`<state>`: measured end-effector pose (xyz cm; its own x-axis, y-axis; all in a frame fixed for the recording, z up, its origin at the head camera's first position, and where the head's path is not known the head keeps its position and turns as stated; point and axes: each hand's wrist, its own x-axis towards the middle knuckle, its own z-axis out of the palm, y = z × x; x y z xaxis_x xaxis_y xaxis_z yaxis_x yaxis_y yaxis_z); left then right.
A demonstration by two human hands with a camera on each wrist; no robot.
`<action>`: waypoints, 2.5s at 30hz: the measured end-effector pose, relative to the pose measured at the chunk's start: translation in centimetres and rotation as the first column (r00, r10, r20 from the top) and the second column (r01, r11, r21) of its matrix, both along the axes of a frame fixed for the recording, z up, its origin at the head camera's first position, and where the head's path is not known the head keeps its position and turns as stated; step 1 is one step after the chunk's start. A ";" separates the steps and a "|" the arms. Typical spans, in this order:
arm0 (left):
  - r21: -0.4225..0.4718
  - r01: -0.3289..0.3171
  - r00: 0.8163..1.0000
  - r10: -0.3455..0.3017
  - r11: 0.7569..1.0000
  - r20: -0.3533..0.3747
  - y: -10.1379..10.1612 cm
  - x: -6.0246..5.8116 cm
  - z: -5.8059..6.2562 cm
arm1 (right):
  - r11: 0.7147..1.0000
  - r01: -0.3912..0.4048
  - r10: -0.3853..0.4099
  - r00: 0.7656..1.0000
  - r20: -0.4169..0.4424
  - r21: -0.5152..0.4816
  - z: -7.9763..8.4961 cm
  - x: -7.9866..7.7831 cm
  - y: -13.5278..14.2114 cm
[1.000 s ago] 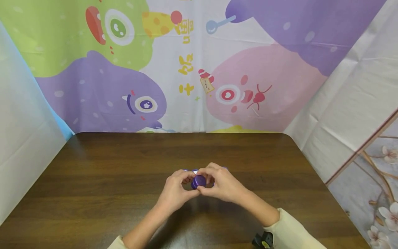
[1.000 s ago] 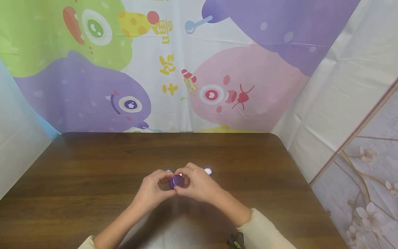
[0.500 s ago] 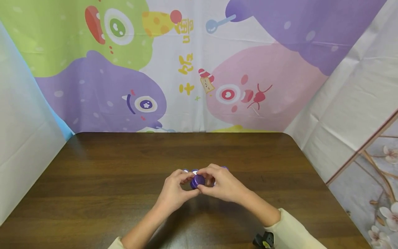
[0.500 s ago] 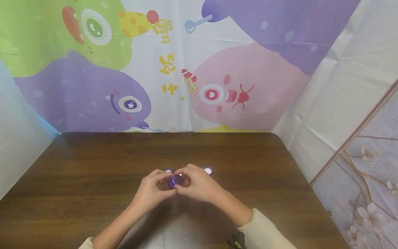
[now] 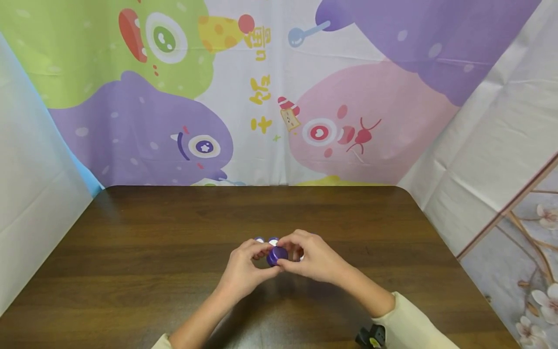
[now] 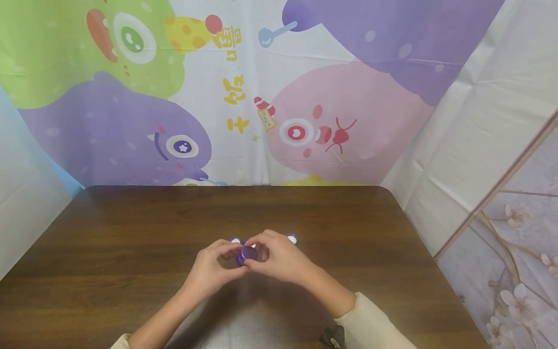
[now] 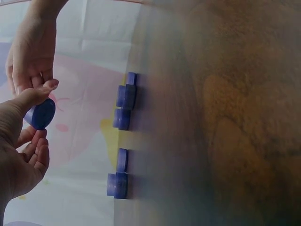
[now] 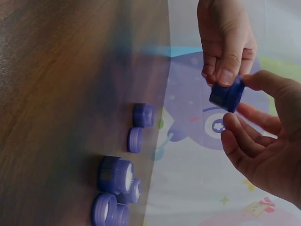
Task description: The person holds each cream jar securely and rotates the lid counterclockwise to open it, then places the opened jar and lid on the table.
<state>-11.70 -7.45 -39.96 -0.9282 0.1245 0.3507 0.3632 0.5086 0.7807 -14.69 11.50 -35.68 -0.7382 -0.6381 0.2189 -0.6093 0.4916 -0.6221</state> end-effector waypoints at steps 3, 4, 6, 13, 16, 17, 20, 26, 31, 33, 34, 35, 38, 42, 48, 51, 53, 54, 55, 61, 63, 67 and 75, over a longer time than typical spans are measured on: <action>-0.004 0.002 1.000 -0.002 1.000 -0.004 0.0 0.1 -0.1 | 0.999 -0.042 0.042 0.999 0.002 0.021 0.1 0.0 0.2; -0.006 0.002 1.000 -0.002 1.000 -0.007 0.0 0.1 -0.1 | 0.999 -0.046 0.046 0.999 0.006 0.026 0.1 0.0 0.2; -0.009 0.000 1.000 0.000 1.000 -0.010 0.1 0.1 -0.1 | 0.999 -0.039 0.038 0.999 0.017 0.022 0.1 0.1 0.2; 0.008 0.017 1.000 -0.017 1.000 0.015 0.3 0.3 0.0 | 1.000 0.011 -0.010 0.999 0.039 -0.019 0.0 0.1 0.2; 0.005 0.018 1.000 -0.018 1.000 0.003 0.2 0.4 0.0 | 0.999 -0.033 0.033 0.999 0.021 0.000 -0.1 0.0 0.2; 0.005 0.019 1.000 -0.019 1.000 -0.001 0.2 0.4 -0.1 | 0.999 -0.050 0.050 0.999 0.017 0.003 -0.2 0.0 0.2; 0.004 0.016 1.000 -0.016 1.000 -0.015 0.1 0.4 -0.2 | 0.997 -0.076 0.076 0.997 0.026 0.007 -0.2 0.0 0.2; 0.019 0.024 1.000 -0.024 1.000 0.003 0.0 0.4 -0.1 | 1.000 0.023 -0.021 0.997 0.073 -0.018 0.1 0.1 0.0; 0.017 0.023 1.000 -0.023 1.000 -0.001 0.1 0.4 0.0 | 1.000 -0.022 0.022 0.998 0.054 -0.001 0.1 0.0 0.1; 0.017 0.018 1.000 -0.018 1.000 -0.008 0.2 0.4 -0.1 | 0.998 -0.061 0.060 0.997 0.041 0.007 0.1 0.0 0.2; 0.019 0.017 1.000 -0.017 1.000 -0.011 0.2 0.4 -0.1 | 0.998 -0.069 0.068 0.997 0.038 0.010 0.2 0.1 0.3; 0.021 0.016 1.000 -0.015 1.000 -0.011 0.2 0.4 -0.1 | 0.997 -0.072 0.072 0.997 0.033 0.008 0.2 0.1 0.3; 0.022 0.010 1.000 -0.010 1.000 -0.007 0.2 0.4 -0.1 | 0.999 -0.042 0.042 0.998 0.040 -0.008 0.4 0.1 0.2; 0.027 0.011 1.000 -0.011 1.000 0.007 0.2 0.4 -0.1 | 1.000 0.013 -0.012 0.999 0.040 -0.013 0.4 0.1 0.2; 0.029 0.016 1.000 -0.016 0.999 -0.026 0.1 0.3 0.0 | 0.999 -0.052 0.052 0.997 0.051 0.007 0.4 -0.1 0.3; 0.033 0.013 0.999 -0.012 0.999 -0.030 0.0 0.3 -0.1 | 0.998 -0.059 0.059 0.997 0.053 -0.004 0.4 0.0 0.3; 0.039 0.011 1.000 -0.010 0.999 -0.026 0.0 0.3 -0.1 | 0.999 -0.036 0.037 0.998 0.053 -0.014 0.5 0.0 0.3; 0.041 0.010 1.000 -0.009 0.999 -0.022 0.0 0.4 -0.1 | 1.000 -0.021 0.022 0.999 0.049 -0.019 0.4 0.0 0.2; 0.045 0.011 1.000 -0.011 0.999 -0.013 0.0 0.4 0.0 | 1.000 -0.006 0.007 0.999 0.045 -0.024 0.4 0.0 0.2; 0.048 0.019 1.000 -0.019 0.999 -0.008 0.0 0.4 0.0 | 1.000 -0.017 0.017 0.999 0.038 -0.016 0.4 -0.1 0.3; 0.050 0.021 1.000 -0.020 0.999 -0.013 0.0 0.4 0.0 | 0.999 -0.049 0.050 0.998 0.043 -0.015 0.4 -0.1 0.4; 0.049 0.013 1.000 -0.012 0.999 -0.023 0.0 0.5 -0.1 | 0.998 -0.055 0.056 0.997 0.049 -0.020 0.4 -0.1 0.4; 0.054 0.019 0.999 -0.018 0.998 -0.032 0.1 0.5 -0.4 | 0.999 -0.050 0.051 0.998 0.026 -0.016 0.3 -0.2 0.3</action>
<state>-11.21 -7.38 -40.34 -0.9144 0.1216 0.3861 0.3967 0.4592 0.7949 -14.86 11.82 -35.39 -0.7109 -0.6714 0.2094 -0.6162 0.4511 -0.6457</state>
